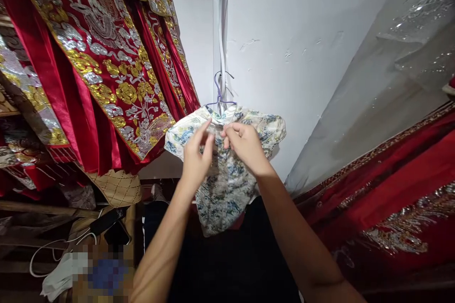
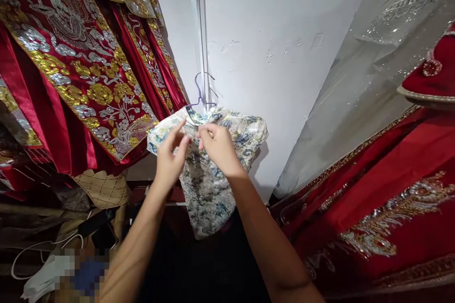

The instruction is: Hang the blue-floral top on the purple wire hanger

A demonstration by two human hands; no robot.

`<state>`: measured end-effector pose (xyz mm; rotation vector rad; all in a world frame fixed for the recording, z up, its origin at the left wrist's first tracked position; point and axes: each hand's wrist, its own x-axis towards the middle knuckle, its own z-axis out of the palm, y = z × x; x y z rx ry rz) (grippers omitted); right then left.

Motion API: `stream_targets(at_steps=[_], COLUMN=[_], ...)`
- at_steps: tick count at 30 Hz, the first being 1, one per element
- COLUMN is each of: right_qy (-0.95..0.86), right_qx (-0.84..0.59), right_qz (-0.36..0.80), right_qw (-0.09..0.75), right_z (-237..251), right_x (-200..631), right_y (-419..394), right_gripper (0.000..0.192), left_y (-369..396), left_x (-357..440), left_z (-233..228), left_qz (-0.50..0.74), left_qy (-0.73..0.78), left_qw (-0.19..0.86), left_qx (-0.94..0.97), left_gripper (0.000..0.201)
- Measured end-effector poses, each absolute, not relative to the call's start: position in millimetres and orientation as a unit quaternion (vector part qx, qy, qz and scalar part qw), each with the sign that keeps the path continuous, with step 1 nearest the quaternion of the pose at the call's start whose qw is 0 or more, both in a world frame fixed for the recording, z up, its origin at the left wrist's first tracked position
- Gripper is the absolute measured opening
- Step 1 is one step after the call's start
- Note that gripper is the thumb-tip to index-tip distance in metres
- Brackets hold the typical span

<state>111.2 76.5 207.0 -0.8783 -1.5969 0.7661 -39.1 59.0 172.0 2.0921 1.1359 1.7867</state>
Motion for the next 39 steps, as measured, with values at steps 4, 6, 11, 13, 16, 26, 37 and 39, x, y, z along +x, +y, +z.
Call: stream_targets(at_steps=[4, 6, 11, 13, 16, 26, 37, 39], right_qy=[-0.678, -0.666, -0.604, -0.581, -0.534, -0.516, -0.49, -0.493], right_qx=[-0.352, -0.384, -0.461, -0.46, -0.462, -0.456, -0.326, -0.27], right_qz=[0.314, 0.313, 0.403, 0.43, 0.456, 0.475, 0.664, 0.708], right_qw=[0.564, 0.558, 0.51, 0.516, 0.542, 0.548, 0.462, 0.427], right_z=[210, 195, 115, 85, 61, 57, 75, 91], right_x=[108, 109, 112, 107, 94, 108, 115, 122], right_y=[84, 93, 92, 78, 54, 33, 22, 21], right_gripper=[0.027, 0.025, 0.023, 0.025, 0.03, 0.034, 0.078, 0.079], left_y=[78, 84, 98, 98, 85, 44, -14, -15], left_x=[-33, -35, -103, -135, -145, -29, -34, -48], left_z=[217, 223, 215, 193, 132, 33, 102, 112], left_qz=[0.542, 0.546, 0.748, 0.781, 0.773, 0.727, 0.527, 0.483], left_qy=[0.372, 0.381, 0.374, 0.38, 0.405, 0.371, 0.467, 0.493], left_qw=[-0.014, -0.018, 0.17, 0.215, 0.346, 0.516, 0.381, 0.354], left_qx=[0.754, 0.746, 0.521, 0.447, 0.344, 0.257, 0.599, 0.631], left_gripper=[0.02, 0.02, 0.014, 0.018, 0.023, 0.033, 0.039, 0.05])
